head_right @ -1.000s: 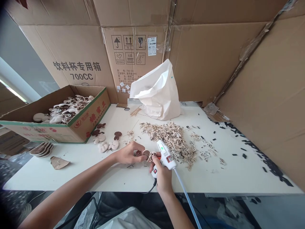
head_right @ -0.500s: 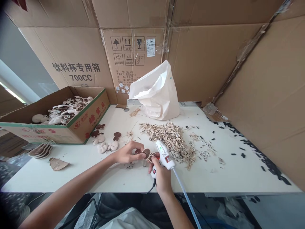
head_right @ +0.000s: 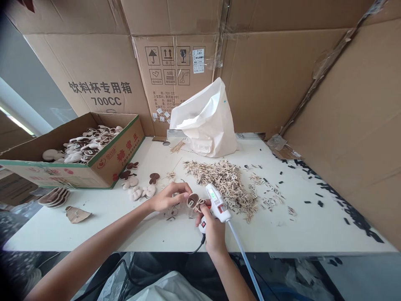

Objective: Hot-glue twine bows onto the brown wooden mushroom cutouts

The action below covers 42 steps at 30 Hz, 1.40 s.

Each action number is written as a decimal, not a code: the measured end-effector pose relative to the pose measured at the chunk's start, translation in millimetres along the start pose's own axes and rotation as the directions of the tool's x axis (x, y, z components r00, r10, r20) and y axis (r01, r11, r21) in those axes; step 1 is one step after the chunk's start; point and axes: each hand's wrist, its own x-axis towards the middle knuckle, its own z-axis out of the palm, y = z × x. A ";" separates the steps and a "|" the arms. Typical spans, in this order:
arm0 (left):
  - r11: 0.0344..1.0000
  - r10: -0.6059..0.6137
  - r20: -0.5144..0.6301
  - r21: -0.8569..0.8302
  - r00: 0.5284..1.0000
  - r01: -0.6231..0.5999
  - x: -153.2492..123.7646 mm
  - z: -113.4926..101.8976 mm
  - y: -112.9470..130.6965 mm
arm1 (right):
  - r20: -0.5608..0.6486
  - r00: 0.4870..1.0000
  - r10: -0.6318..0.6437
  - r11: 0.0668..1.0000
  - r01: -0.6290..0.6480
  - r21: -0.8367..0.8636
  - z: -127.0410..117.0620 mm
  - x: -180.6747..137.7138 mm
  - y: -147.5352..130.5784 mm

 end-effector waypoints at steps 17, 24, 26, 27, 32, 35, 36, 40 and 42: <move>0.989 -0.024 0.048 0.147 0.999 0.016 1.1 9.8 -0.5 | 0.036 0.999 -0.006 0.998 0.008 -0.057 -1.8 0.2 2.4; 0.985 0.014 0.047 0.172 0.999 -0.022 1.7 8.9 -2.1 | 0.047 0.999 -0.014 0.997 0.018 -0.077 -4.1 0.5 5.2; 0.983 0.043 0.059 0.173 0.997 -0.053 1.8 8.1 -3.0 | 0.059 0.998 -0.021 0.996 0.026 -0.084 -5.4 0.4 6.2; 0.983 0.056 0.067 0.173 0.996 -0.067 1.9 7.7 -3.5 | 0.067 0.997 -0.024 0.996 0.030 -0.088 -6.2 0.4 6.6; 0.987 0.055 0.083 0.149 0.995 -0.067 1.6 7.0 -4.4 | 0.098 0.995 -0.020 0.992 0.032 -0.124 -9.2 0.9 8.4; 0.991 0.012 0.062 0.130 0.998 -0.020 0.6 7.3 -2.0 | 0.087 0.996 -0.027 0.988 0.040 -0.149 -7.8 0.8 7.6; 0.993 0.000 0.059 0.122 0.998 -0.007 0.3 7.5 -0.9 | 0.084 0.996 -0.028 0.988 0.041 -0.152 -6.9 0.7 7.1; 0.997 -0.024 0.067 0.077 0.997 0.019 -0.4 8.1 3.0 | 0.096 0.995 -0.034 0.987 0.049 -0.153 -4.2 1.0 5.6; 0.998 -0.025 0.079 0.059 0.997 0.021 -0.4 8.3 3.9 | 0.100 0.994 -0.034 0.986 0.050 -0.160 -4.2 1.4 5.6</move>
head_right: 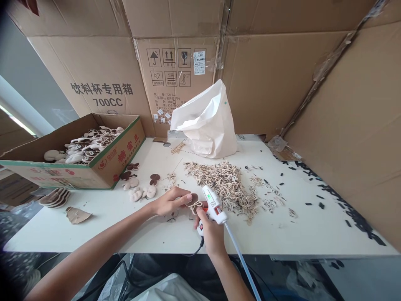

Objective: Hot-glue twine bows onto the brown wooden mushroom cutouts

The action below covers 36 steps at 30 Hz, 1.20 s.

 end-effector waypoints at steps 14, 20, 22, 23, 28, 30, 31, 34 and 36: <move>0.998 -0.009 -0.166 -0.068 0.986 -0.002 0.4 0.2 -4.4 | -0.004 1.000 0.003 0.998 -0.003 0.061 0.0 -0.5 1.6; 0.954 -0.006 -0.286 -0.290 0.958 -0.081 5.6 -3.3 -11.7 | 0.014 1.000 0.007 0.998 -0.008 0.054 -1.5 -0.2 2.2; 0.931 -0.026 -0.300 -0.356 0.954 -0.086 5.9 -5.6 -11.9 | 0.019 1.000 -0.004 0.999 0.003 0.054 -1.8 -0.4 2.1; 0.918 -0.040 -0.301 -0.388 0.953 -0.084 5.8 -6.5 -11.7 | 0.015 1.000 -0.008 0.999 0.007 0.054 -1.7 -0.6 1.9; 0.870 -0.105 -0.268 -0.492 0.958 -0.042 5.1 -7.8 -11.8 | 0.000 1.000 -0.007 0.999 0.006 0.039 -1.2 -1.4 1.1; 0.850 -0.126 -0.268 -0.525 0.955 -0.035 5.7 -7.6 -13.1 | 0.006 1.000 -0.011 0.999 0.010 0.047 -1.4 -1.2 1.6; 0.844 -0.132 -0.272 -0.536 0.953 -0.036 6.1 -7.6 -13.9 | 0.005 1.000 -0.009 0.999 0.008 0.048 -1.6 -1.0 2.1; 0.841 -0.133 -0.288 -0.539 0.948 -0.045 7.2 -8.6 -15.9 | -0.003 1.000 0.004 0.999 -0.004 0.039 -1.8 -0.7 3.0; 0.849 -0.122 -0.296 -0.525 0.947 -0.055 7.0 -9.9 -16.0 | -0.006 1.000 0.003 0.999 -0.003 0.038 -1.5 -0.8 2.5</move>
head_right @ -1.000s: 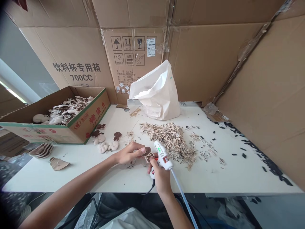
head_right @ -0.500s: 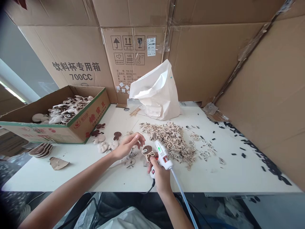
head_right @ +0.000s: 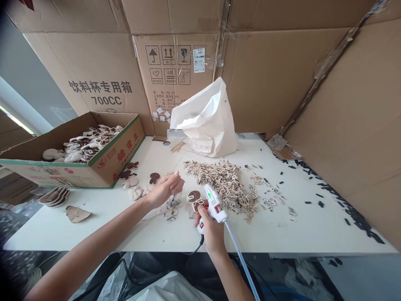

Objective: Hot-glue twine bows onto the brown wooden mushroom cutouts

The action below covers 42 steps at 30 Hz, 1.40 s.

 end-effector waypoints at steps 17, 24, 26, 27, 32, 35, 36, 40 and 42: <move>0.832 -0.050 0.281 0.542 0.958 -0.116 -11.3 21.1 6.9 | 0.012 1.000 0.001 0.999 -0.001 -0.038 0.3 -2.1 -4.2; 0.905 -0.040 0.355 0.408 0.934 -0.116 -8.9 14.9 6.2 | 0.022 1.000 0.006 0.997 -0.004 -0.071 -0.3 -3.4 -2.5; 0.901 -0.032 0.347 0.415 0.937 -0.123 -8.8 15.1 5.7 | 0.041 0.999 0.009 0.996 -0.005 -0.085 -1.0 -3.3 -3.1; 0.902 -0.029 0.335 0.415 0.942 -0.120 -8.9 15.5 5.3 | 0.045 0.999 0.009 0.996 -0.005 -0.091 -1.3 -3.1 -3.4; 0.933 -0.068 0.375 0.353 0.925 -0.074 -10.4 15.9 2.5 | 0.038 0.999 0.004 0.995 0.000 -0.098 -0.6 -2.9 -6.6; 0.933 -0.105 0.375 0.358 0.921 -0.040 -11.6 14.3 1.0 | 0.048 0.999 -0.011 0.995 0.016 -0.098 0.6 -3.3 -8.6; 0.930 -0.110 0.369 0.365 0.923 -0.035 -11.9 13.9 0.9 | 0.051 0.999 -0.016 0.995 0.021 -0.098 0.8 -3.3 -8.5; 0.924 -0.108 0.342 0.380 0.933 -0.032 -12.3 14.6 2.8 | 0.057 0.998 -0.021 0.996 0.025 -0.083 -0.3 -2.9 -4.2; 0.920 -0.110 0.320 0.391 0.941 -0.025 -11.9 15.3 3.9 | 0.046 0.999 -0.009 0.997 0.013 -0.074 -1.0 -2.6 -2.3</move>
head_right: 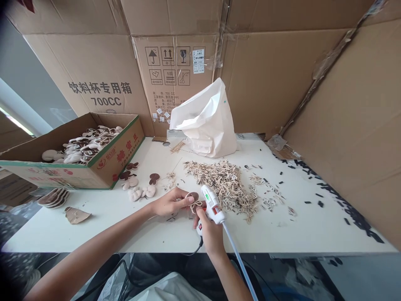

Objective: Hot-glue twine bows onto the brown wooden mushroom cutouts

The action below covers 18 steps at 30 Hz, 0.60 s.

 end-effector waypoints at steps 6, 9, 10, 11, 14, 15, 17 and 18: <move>1.000 -0.007 0.035 -0.008 0.999 0.007 1.2 -1.6 -0.4 | 0.001 1.000 0.004 1.000 -0.004 0.006 0.7 0.8 -3.7; 1.000 -0.005 0.019 -0.006 1.000 0.005 1.1 -1.0 0.5 | -0.008 1.000 0.006 1.000 -0.006 -0.001 1.0 0.8 -4.5; 1.000 -0.002 0.010 -0.008 1.000 0.002 1.0 -0.6 1.4 | -0.013 1.000 0.008 1.000 -0.008 -0.004 0.9 0.6 -4.3; 1.000 0.011 0.014 -0.014 1.000 -0.011 0.9 -0.2 2.7 | -0.019 1.000 0.012 1.000 -0.012 -0.006 0.8 0.3 -4.2; 0.994 0.095 0.090 -0.056 0.991 -0.090 0.2 0.3 6.9 | -0.035 0.999 0.024 1.000 -0.024 -0.014 0.7 -0.6 -4.5; 0.991 0.118 0.113 -0.076 0.987 -0.110 -0.1 0.2 7.7 | -0.035 0.999 0.026 1.000 -0.027 -0.016 0.7 -0.8 -4.9; 0.988 0.124 0.123 -0.107 0.985 -0.111 -0.8 -0.3 7.6 | -0.021 0.999 0.026 1.000 -0.026 -0.017 0.8 -0.9 -5.9; 0.989 0.107 0.110 -0.115 0.988 -0.094 -1.0 -0.5 6.5 | -0.012 1.000 0.023 1.000 -0.024 -0.016 0.9 -0.9 -6.2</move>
